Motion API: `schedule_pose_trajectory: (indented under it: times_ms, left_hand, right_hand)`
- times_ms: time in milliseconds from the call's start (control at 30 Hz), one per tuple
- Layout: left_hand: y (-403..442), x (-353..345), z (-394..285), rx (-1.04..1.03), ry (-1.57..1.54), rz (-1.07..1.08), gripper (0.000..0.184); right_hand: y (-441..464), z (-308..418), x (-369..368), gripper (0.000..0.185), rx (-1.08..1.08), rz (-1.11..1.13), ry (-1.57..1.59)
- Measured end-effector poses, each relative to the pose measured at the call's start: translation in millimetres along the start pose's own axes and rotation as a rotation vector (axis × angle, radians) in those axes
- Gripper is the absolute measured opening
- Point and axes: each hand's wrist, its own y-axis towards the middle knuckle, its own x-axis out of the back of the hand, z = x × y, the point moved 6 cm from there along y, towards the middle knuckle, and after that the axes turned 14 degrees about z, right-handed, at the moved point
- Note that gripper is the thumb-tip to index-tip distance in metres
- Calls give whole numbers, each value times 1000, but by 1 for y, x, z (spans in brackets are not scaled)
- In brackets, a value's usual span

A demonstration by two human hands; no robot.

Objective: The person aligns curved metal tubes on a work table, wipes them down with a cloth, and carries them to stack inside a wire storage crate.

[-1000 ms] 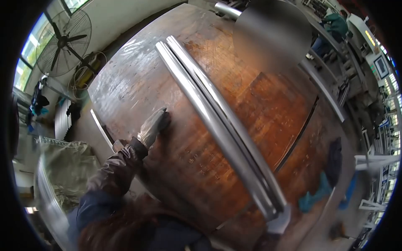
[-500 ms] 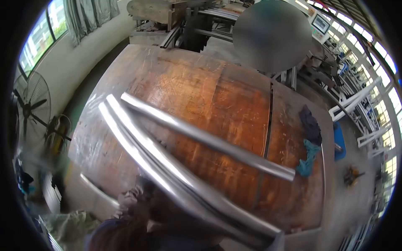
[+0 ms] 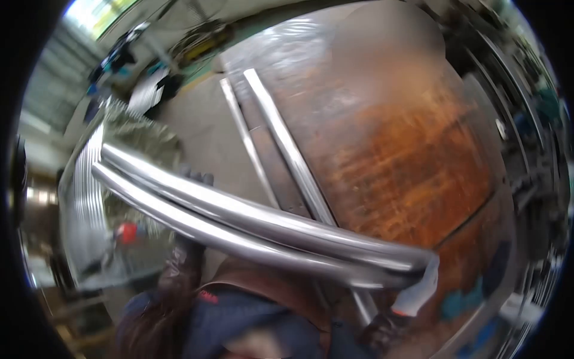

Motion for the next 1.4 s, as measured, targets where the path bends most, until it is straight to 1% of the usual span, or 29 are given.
schedule_pose_trajectory:
  times_ms: [33,67,133,200,267,367,433,467,533,567,600,633,667,700,733,767,800,900,1033,1067,1167,1200,1233,1267,1300,1367,1400]
  left_hand:
    - [-24,-6,-16,-89,23,36,44]
    - [-50,-10,-31,-162,58,14,44]
    - [-108,-14,-62,-296,97,-79,40]
    - [-176,-20,-93,-458,150,-180,35]
    - [-238,-37,-115,-629,205,-212,34]
    - [-311,-56,-136,-797,176,-179,32]
    - [-364,-70,-157,-864,350,19,34]
    - [-387,-86,-165,-902,374,20,34]
    - [-451,-103,-168,-1097,318,-371,26]
    - [-479,-102,-182,-1127,332,-373,26]
    - [-506,-104,-182,-1151,387,-361,27]
    - [-543,-107,-203,-1169,447,-348,28]
    - [-559,-103,-233,-1191,507,-326,30]
    - [-616,-117,-198,-1214,555,-314,31]
    - [-639,-118,-213,-1233,601,-305,32]
    - [-660,-121,-227,-1246,651,-296,33]
    - [-699,-131,-231,-1252,709,-280,35]
    - [-761,-143,-273,-1246,865,-230,37]
    - [-823,-157,-325,-1348,1029,-223,38]
    - [-830,-162,-341,-1345,1050,-209,38]
    - [-834,-187,-391,-1319,999,-261,39]
    - [-842,-186,-411,-1313,980,-285,39]
    - [-859,-177,-428,-1315,998,-287,39]
    - [-874,-169,-442,-1312,1027,-286,39]
    - [-906,-149,-373,-1305,1059,-291,39]
    - [-936,-139,-414,-1281,1141,-293,39]
    - [-948,-141,-418,-1276,1152,-328,39]
  right_hand:
    - [15,7,-16,50,40,97,-20]
    - [25,13,-34,50,49,179,-29]
    - [36,14,-78,51,26,368,-40]
    - [39,6,-138,52,-7,589,-59]
    - [30,-2,-201,52,-25,794,-76]
    - [-1,-11,-286,52,-71,994,-102]
    - [-38,-14,-339,52,-18,1146,-165]
    - [-63,-21,-365,51,30,1226,-218]
    - [-125,-33,-404,50,129,1367,-324]
    - [-160,-40,-416,50,138,1399,-324]
    - [-204,-47,-426,50,173,1450,-358]
    - [-251,-54,-436,50,207,1499,-385]
    - [-301,-57,-447,49,251,1548,-407]
    - [-344,-58,-453,49,298,1592,-444]
    - [-380,-59,-456,49,310,1612,-451]
    - [-417,-63,-458,48,291,1635,-494]
    - [-454,-67,-461,48,269,1655,-526]
    - [-550,-90,-474,47,213,1708,-548]
    - [-652,-121,-520,44,318,1879,-426]
    - [-680,-124,-528,44,317,1887,-400]
    - [-769,-134,-556,45,200,1892,-455]
    - [-798,-141,-567,45,159,1896,-482]
    - [-828,-148,-580,45,154,1912,-470]
    - [-856,-157,-592,45,146,1910,-524]
    - [-886,-166,-603,45,131,1908,-579]
    - [-952,-187,-628,45,99,1914,-667]
    - [-975,-203,-630,45,77,1931,-702]
